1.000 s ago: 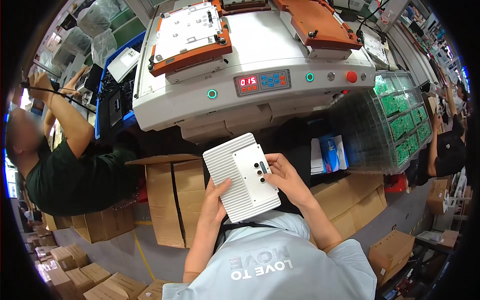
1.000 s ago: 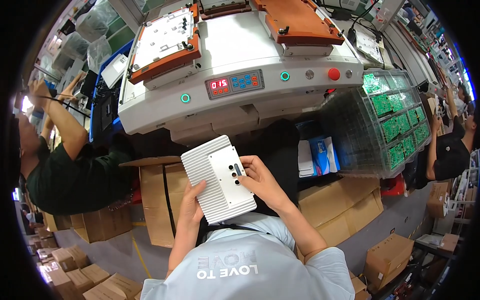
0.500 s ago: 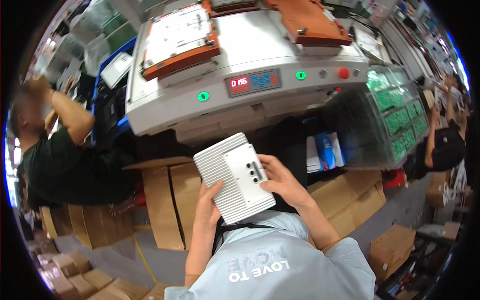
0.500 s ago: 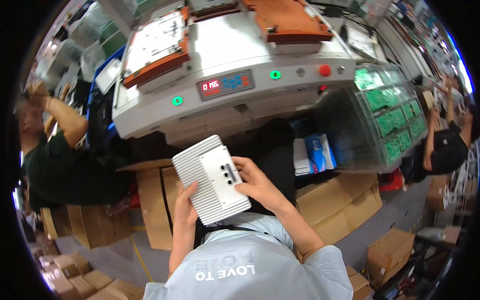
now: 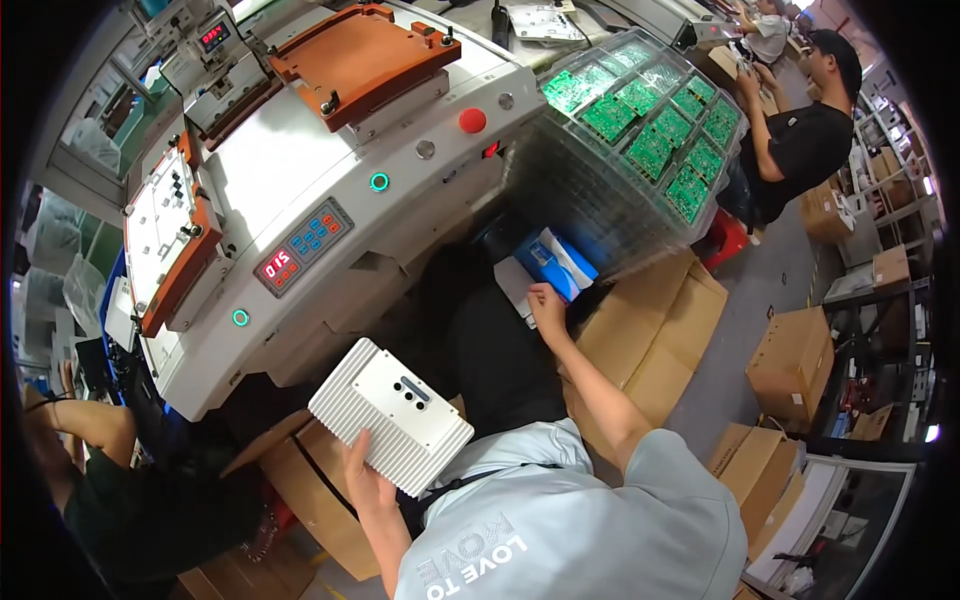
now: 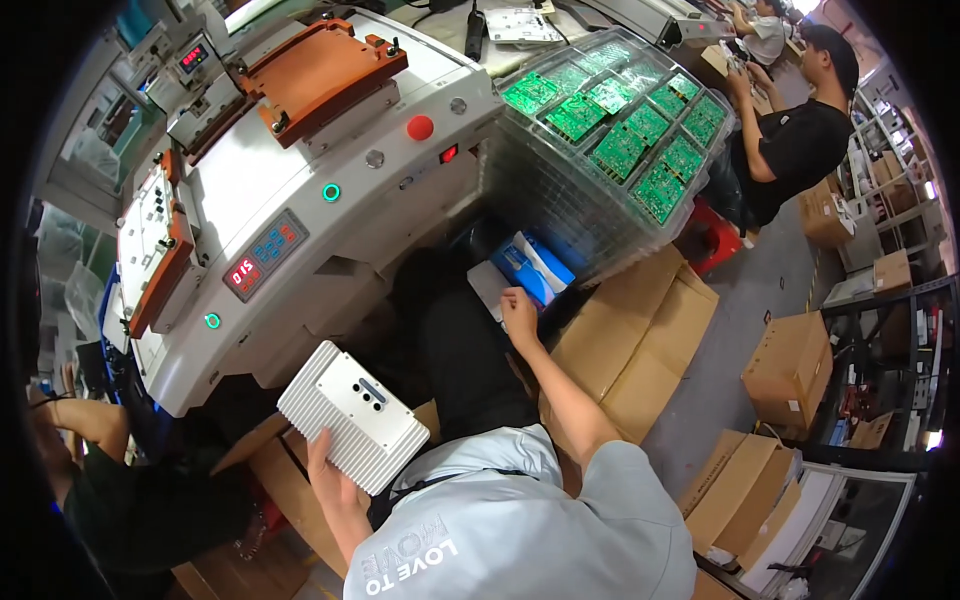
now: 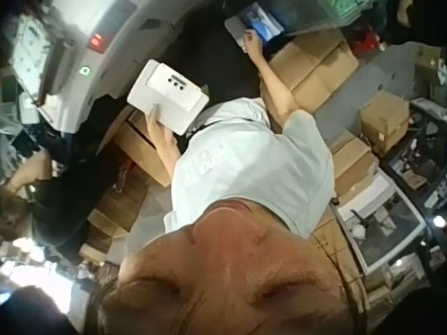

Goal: Operating a semi-automated assembly machine to process electronic housings and packaging them into boxes.

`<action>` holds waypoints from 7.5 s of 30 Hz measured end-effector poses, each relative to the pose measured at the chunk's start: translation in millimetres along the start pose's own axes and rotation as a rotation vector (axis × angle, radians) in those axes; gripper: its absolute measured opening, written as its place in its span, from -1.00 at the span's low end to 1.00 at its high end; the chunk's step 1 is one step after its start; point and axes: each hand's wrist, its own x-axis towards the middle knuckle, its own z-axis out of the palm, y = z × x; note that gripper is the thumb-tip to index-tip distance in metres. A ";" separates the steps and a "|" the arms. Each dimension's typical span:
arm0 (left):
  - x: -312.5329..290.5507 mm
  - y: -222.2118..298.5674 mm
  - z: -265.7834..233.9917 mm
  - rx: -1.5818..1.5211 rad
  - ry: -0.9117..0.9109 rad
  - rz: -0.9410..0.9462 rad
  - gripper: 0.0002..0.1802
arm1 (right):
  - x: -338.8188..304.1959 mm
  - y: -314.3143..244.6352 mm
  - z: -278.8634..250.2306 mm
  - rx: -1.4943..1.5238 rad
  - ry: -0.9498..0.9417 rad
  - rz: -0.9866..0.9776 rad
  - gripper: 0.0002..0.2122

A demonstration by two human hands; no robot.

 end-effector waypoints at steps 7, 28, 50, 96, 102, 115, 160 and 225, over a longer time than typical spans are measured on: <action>-0.5 -10.6 17.0 0.053 -0.071 -0.032 -0.52 | 3.9 23.2 31.9 -0.636 0.117 -0.194 -0.60; 12.7 -12.9 7.5 0.039 -0.096 -0.108 -0.47 | -15.0 -94.6 -53.5 -0.167 0.378 -0.326 -0.79; -0.2 -7.9 32.1 0.075 -0.204 -0.180 -0.44 | -83.0 -283.9 -35.2 -0.029 -0.542 -0.905 -0.65; -15.9 27.6 17.8 -0.298 -0.312 -0.370 -0.28 | -79.4 -322.6 -75.5 0.216 -0.618 -1.648 -0.85; -18.6 31.1 19.3 -0.243 -0.268 -0.311 -0.34 | -78.0 -316.6 -69.2 0.189 -0.638 -1.647 -0.86; -14.1 48.8 67.3 0.118 -0.321 0.062 -0.36 | -75.5 -344.8 -93.7 0.496 -1.057 -0.241 -0.65; 111.5 220.7 69.3 1.172 0.315 1.494 -0.46 | 368.8 -478.6 -43.4 0.075 -0.537 -0.625 -0.65; 121.3 217.5 62.3 1.138 0.332 1.394 -0.52 | 134.0 -357.3 -40.3 -0.225 0.500 -1.114 -0.51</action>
